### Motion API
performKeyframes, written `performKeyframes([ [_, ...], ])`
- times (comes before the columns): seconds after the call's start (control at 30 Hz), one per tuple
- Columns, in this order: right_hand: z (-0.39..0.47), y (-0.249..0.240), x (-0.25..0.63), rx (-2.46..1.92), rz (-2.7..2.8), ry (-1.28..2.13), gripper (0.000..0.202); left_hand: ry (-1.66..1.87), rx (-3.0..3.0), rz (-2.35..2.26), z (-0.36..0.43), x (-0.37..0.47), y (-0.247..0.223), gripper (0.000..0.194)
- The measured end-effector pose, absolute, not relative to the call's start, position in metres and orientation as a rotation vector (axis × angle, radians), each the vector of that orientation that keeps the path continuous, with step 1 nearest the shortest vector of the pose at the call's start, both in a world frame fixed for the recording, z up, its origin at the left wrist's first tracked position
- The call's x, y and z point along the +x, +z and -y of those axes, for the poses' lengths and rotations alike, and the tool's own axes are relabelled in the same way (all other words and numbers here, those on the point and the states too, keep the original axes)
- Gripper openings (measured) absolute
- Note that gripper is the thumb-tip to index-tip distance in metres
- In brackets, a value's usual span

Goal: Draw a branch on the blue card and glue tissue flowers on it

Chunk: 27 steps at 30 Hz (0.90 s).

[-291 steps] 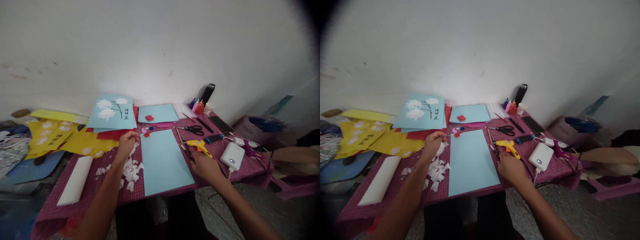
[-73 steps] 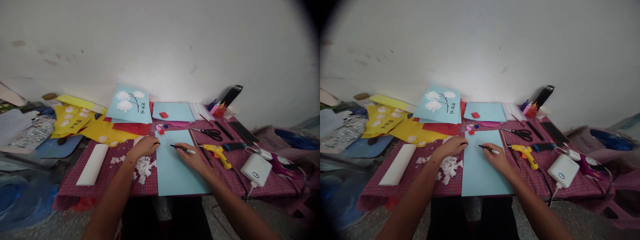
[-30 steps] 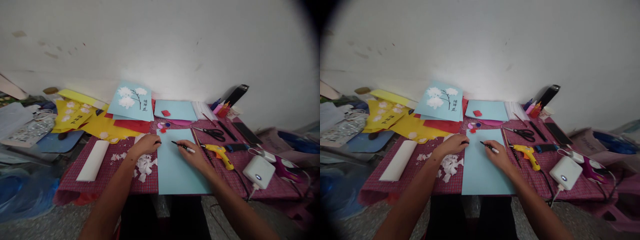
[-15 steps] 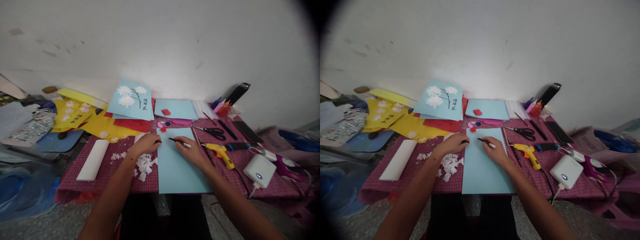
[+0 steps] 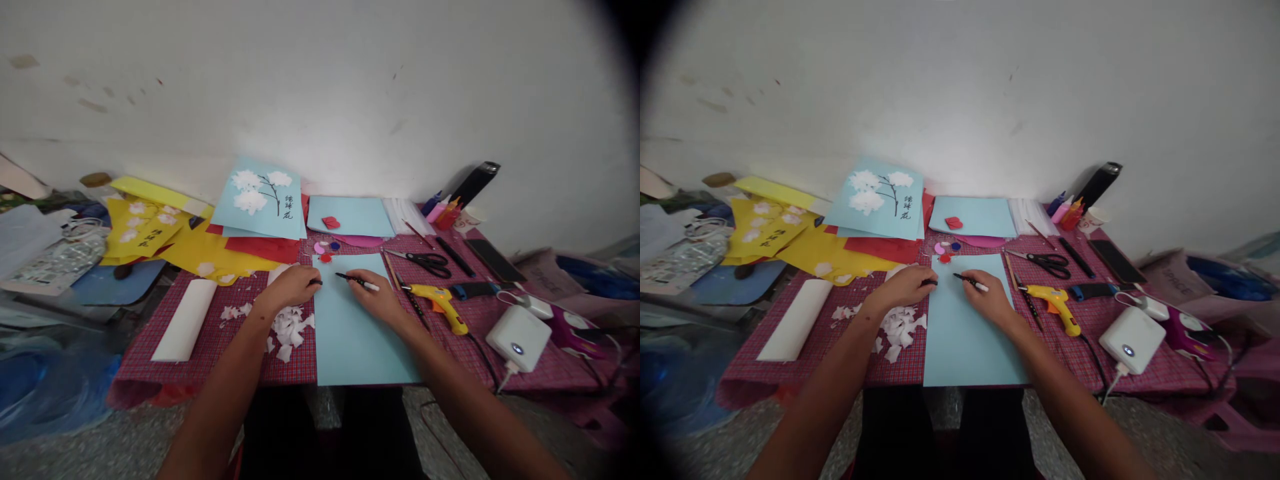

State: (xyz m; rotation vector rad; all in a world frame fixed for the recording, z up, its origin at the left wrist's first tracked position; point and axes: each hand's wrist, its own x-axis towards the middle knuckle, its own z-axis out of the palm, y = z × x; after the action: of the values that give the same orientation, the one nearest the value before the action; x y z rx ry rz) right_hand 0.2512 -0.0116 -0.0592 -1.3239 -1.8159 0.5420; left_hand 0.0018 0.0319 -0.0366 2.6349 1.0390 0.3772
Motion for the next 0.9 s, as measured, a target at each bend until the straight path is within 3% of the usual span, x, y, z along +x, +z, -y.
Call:
performKeyframes([
  [0.9, 0.0132, -0.0572, 0.2529, -1.32, 1.761, 0.553, 0.025, 0.351, 2.636, -1.065, -0.0306, 0.0023, -0.0337, 0.013],
])
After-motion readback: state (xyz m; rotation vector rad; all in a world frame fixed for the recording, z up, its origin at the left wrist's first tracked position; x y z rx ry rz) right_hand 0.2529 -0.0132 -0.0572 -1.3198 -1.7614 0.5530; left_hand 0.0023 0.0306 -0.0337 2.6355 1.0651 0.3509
